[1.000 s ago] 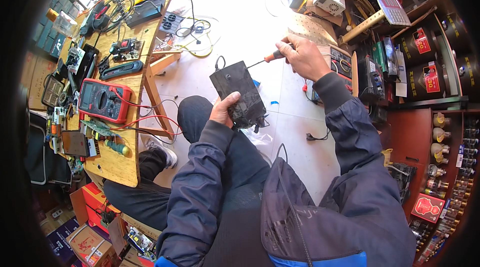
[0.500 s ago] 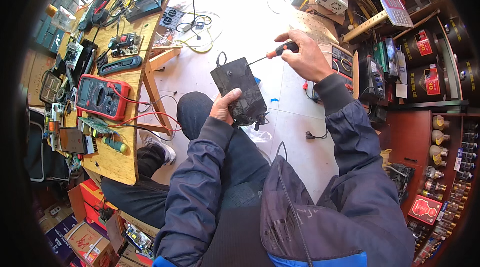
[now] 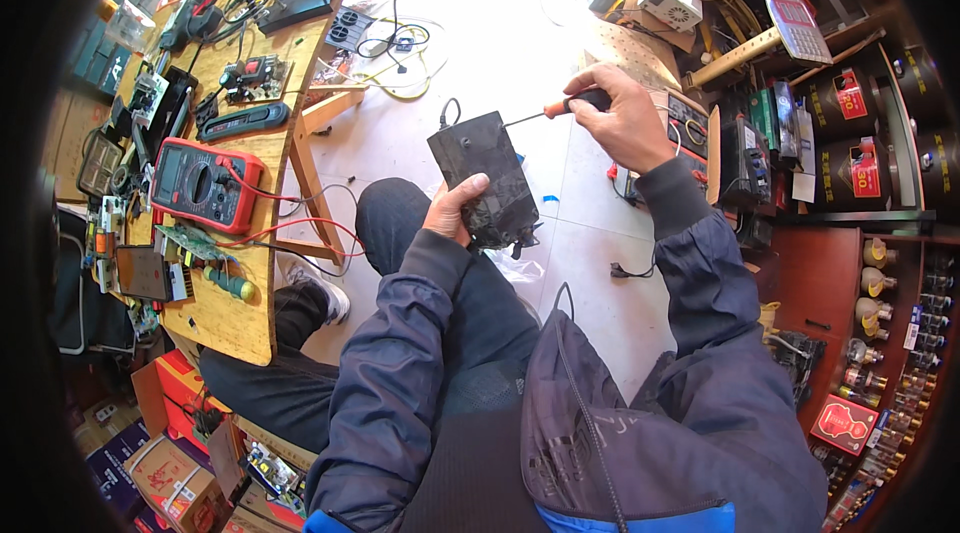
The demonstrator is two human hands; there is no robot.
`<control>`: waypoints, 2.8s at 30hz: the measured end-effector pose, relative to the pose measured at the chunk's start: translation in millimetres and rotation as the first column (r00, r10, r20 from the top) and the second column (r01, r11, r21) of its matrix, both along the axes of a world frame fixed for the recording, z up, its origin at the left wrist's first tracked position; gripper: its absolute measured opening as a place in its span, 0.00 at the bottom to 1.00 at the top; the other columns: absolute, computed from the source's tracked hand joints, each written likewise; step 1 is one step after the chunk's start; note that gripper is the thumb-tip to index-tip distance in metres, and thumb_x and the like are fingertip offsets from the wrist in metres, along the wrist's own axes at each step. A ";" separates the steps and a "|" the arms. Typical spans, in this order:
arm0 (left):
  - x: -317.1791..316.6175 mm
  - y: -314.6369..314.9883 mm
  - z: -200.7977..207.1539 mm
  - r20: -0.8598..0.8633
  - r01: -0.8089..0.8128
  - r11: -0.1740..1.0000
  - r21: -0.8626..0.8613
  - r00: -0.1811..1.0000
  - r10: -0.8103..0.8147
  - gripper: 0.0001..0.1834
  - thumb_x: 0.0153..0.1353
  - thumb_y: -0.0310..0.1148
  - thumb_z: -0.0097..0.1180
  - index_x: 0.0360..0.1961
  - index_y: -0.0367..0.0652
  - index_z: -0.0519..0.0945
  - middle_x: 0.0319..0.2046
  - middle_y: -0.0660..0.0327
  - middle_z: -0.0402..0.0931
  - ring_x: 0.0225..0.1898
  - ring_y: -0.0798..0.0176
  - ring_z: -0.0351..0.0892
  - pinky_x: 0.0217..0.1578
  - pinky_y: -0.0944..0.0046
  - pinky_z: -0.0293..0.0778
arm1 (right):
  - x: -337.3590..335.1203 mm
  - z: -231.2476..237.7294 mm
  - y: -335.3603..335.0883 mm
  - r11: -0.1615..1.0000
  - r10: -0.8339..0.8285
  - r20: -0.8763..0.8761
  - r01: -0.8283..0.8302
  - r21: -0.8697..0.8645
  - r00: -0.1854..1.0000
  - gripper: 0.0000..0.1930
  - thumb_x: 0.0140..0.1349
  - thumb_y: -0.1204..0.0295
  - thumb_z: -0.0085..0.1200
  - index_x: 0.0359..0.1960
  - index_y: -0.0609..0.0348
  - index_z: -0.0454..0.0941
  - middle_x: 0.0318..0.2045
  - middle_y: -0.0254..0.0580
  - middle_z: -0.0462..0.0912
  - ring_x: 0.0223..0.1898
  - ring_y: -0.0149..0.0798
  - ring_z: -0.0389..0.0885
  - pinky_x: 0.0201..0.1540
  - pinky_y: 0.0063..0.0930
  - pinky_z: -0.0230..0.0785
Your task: The person uses a screwdriver to remove screws from a black power adapter, opens the casing, and inspects the internal circuit board. They then use a multimeter to test the adapter's plug and internal components.
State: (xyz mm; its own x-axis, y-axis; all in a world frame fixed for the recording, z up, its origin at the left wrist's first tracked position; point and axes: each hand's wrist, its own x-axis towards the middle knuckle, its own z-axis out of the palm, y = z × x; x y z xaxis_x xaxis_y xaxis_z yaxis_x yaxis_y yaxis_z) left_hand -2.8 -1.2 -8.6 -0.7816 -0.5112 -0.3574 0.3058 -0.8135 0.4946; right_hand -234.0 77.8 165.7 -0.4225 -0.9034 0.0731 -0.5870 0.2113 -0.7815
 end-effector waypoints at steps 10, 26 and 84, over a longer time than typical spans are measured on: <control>-0.7 -2.3 -8.6 -0.144 -0.062 0.982 0.178 0.986 0.088 0.29 0.62 0.33 0.69 0.62 0.32 0.74 0.51 0.49 0.84 0.50 0.50 0.88 0.55 0.50 0.84 | 18.2 18.6 53.1 0.994 -0.108 0.033 0.107 0.019 0.994 0.08 0.64 0.78 0.60 0.44 0.65 0.80 0.37 0.36 0.82 0.34 0.25 0.79 0.39 0.20 0.72; 0.5 -3.3 -3.8 -0.139 -0.098 0.972 0.211 0.982 0.129 0.29 0.62 0.32 0.70 0.61 0.31 0.75 0.51 0.48 0.84 0.52 0.51 0.87 0.57 0.51 0.84 | 30.8 -14.5 86.1 0.979 -0.178 0.135 0.162 0.122 0.975 0.10 0.65 0.75 0.62 0.45 0.64 0.79 0.33 0.35 0.85 0.34 0.22 0.78 0.38 0.19 0.72; 1.0 -3.6 -0.5 -0.117 -0.120 0.982 0.148 0.984 0.137 0.33 0.59 0.33 0.71 0.63 0.33 0.73 0.49 0.51 0.83 0.49 0.54 0.88 0.55 0.54 0.84 | 34.2 0.3 69.6 0.988 -0.046 0.104 0.030 0.153 0.994 0.12 0.70 0.66 0.64 0.46 0.61 0.79 0.25 0.29 0.79 0.28 0.24 0.76 0.31 0.21 0.69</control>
